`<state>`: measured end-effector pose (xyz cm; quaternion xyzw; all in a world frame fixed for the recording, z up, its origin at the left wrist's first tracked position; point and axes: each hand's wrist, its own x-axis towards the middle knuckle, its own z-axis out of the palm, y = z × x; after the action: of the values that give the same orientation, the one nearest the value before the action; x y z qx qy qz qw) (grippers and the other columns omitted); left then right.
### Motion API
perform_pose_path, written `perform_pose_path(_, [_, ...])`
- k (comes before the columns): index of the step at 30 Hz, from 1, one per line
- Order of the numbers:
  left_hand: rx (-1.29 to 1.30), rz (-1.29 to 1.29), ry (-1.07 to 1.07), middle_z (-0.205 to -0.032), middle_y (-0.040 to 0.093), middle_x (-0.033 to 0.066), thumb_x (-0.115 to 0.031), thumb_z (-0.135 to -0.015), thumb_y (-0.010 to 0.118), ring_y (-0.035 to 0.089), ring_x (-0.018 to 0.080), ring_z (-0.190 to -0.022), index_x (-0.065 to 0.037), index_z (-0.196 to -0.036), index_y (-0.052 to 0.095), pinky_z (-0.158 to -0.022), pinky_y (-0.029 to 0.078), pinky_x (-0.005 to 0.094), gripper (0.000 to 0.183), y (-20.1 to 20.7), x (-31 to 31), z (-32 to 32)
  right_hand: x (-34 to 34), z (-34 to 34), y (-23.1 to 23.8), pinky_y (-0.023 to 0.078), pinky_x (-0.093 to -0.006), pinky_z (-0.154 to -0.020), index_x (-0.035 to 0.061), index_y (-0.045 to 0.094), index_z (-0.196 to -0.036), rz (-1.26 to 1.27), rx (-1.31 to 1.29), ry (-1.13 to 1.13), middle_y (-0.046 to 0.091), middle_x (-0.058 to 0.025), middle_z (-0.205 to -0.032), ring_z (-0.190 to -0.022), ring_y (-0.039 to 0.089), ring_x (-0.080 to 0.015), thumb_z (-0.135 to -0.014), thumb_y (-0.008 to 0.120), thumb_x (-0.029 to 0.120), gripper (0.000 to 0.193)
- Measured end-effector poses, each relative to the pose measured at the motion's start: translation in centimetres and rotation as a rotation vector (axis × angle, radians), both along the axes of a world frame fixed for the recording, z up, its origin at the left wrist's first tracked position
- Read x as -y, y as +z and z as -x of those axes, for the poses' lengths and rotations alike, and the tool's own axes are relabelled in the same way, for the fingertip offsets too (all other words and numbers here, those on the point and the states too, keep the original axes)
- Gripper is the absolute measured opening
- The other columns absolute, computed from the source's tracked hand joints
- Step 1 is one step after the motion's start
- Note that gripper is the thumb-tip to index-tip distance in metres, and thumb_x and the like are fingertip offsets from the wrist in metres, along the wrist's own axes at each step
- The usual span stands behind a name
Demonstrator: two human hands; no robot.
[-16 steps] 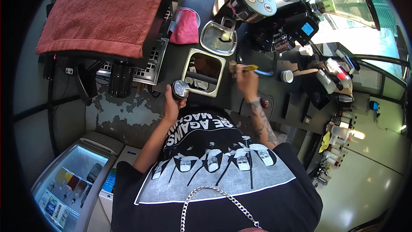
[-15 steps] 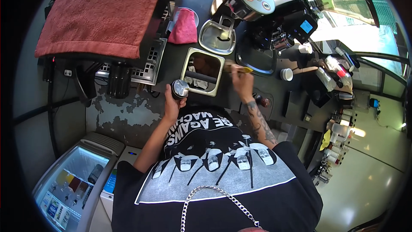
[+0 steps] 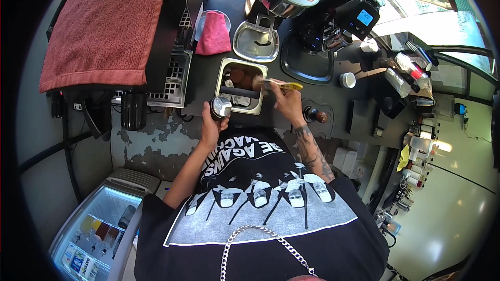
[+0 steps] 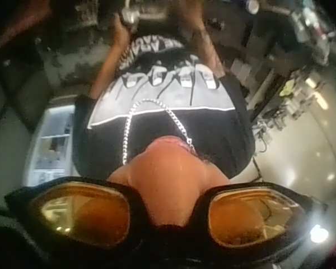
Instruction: The recorder prepares iced coffee drinks, serves them to a customer through a drive-through window, and cleans coffee equipment using a brush.
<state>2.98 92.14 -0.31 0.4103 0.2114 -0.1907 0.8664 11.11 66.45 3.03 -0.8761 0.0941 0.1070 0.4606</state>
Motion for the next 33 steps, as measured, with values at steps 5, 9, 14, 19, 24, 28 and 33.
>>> perform_pose_path(5, [0.016, -0.022, -0.039, -0.085, 0.059, 0.0022, -0.063, -0.107, 0.024, 0.042, 0.0080, -0.063, -0.006, -0.108, 0.060, -0.056, 0.032, 0.0245, 0.068, 0.6, 0.5, -0.2, -1.3, -1.5, 0.2, 0.052, -0.0407, -0.059, 0.0087, 0.076, -0.112, 0.300, 0.223, -0.037, 0.072, -0.0169, -0.078, -0.065, 0.070, -0.0308, -0.103, 0.061, 0.038, 0.035])
perform_pose_path(9, [0.023, -0.049, -0.030, -0.076, 0.053, 0.0005, -0.065, -0.106, 0.022, 0.039, 0.0082, -0.061, -0.006, -0.101, 0.060, -0.055, 0.031, 0.0250, 0.071, 0.6, 0.4, -0.3, -1.1, -4.4, 0.6, 0.053, -0.0446, -0.065, 0.0104, 0.076, -0.113, 0.255, 0.473, -0.056, 0.074, -0.0185, -0.085, -0.076, 0.071, -0.0366, -0.101, 0.063, 0.042, 0.036])
perform_pose_path(14, [0.012, -0.030, -0.025, -0.083, 0.058, 0.0017, -0.064, -0.106, 0.023, 0.041, 0.0081, -0.063, -0.006, -0.106, 0.062, -0.057, 0.032, 0.0249, 0.070, 0.3, 0.3, 0.1, -0.2, -5.6, 0.8, 0.055, -0.0417, -0.074, 0.0127, 0.077, -0.110, 0.107, 0.214, 0.332, 0.075, -0.0147, -0.101, -0.088, 0.072, -0.0361, -0.100, 0.064, 0.038, 0.030])
perform_pose_path(19, [0.075, -0.018, -0.020, -0.085, 0.059, 0.0021, -0.066, -0.106, 0.025, 0.041, 0.0083, -0.064, -0.006, -0.108, 0.061, -0.057, 0.032, 0.0250, 0.070, -0.2, -0.1, 0.1, -1.5, -6.8, 1.4, 0.057, -0.0417, -0.079, 0.0174, 0.077, -0.110, 0.277, 0.400, 0.483, 0.076, -0.0081, -0.109, -0.094, 0.071, -0.0326, -0.100, 0.064, 0.032, 0.022])
perform_pose_path(24, [0.045, -0.002, 0.026, -0.084, 0.059, 0.0018, -0.065, -0.107, 0.025, 0.043, 0.0081, -0.064, -0.008, -0.109, 0.061, -0.057, 0.033, 0.0253, 0.068, -0.1, -0.4, 0.6, -2.9, -8.1, 0.7, 0.056, -0.0419, -0.080, 0.0167, 0.076, -0.113, 0.243, 0.481, 0.650, 0.075, -0.0131, -0.103, -0.097, 0.070, -0.0336, -0.100, 0.062, 0.039, 0.029])
perform_pose_path(28, [0.019, 0.001, 0.082, -0.085, 0.060, 0.0021, -0.066, -0.106, 0.026, 0.044, 0.0079, -0.063, -0.009, -0.110, 0.061, -0.056, 0.033, 0.0248, 0.068, -0.1, -0.7, 1.0, 0.5, -10.2, 2.3, 0.056, -0.0493, -0.074, 0.0110, 0.075, -0.111, 0.419, 0.143, 0.271, 0.074, -0.0204, -0.094, -0.088, 0.071, -0.0411, -0.101, 0.060, 0.041, 0.034])
perform_pose_path(33, [-0.014, -0.019, 0.097, -0.078, 0.057, 0.0015, -0.066, -0.106, 0.025, 0.043, 0.0089, -0.060, -0.007, -0.103, 0.061, -0.053, 0.032, 0.0248, 0.069, 0.7, -0.8, 0.5, 2.8, -15.2, -1.0, 0.056, -0.0531, -0.068, 0.0036, 0.075, -0.097, 0.468, 0.575, -0.019, 0.072, -0.0236, -0.083, -0.078, 0.070, -0.0449, -0.098, 0.062, 0.043, 0.042])
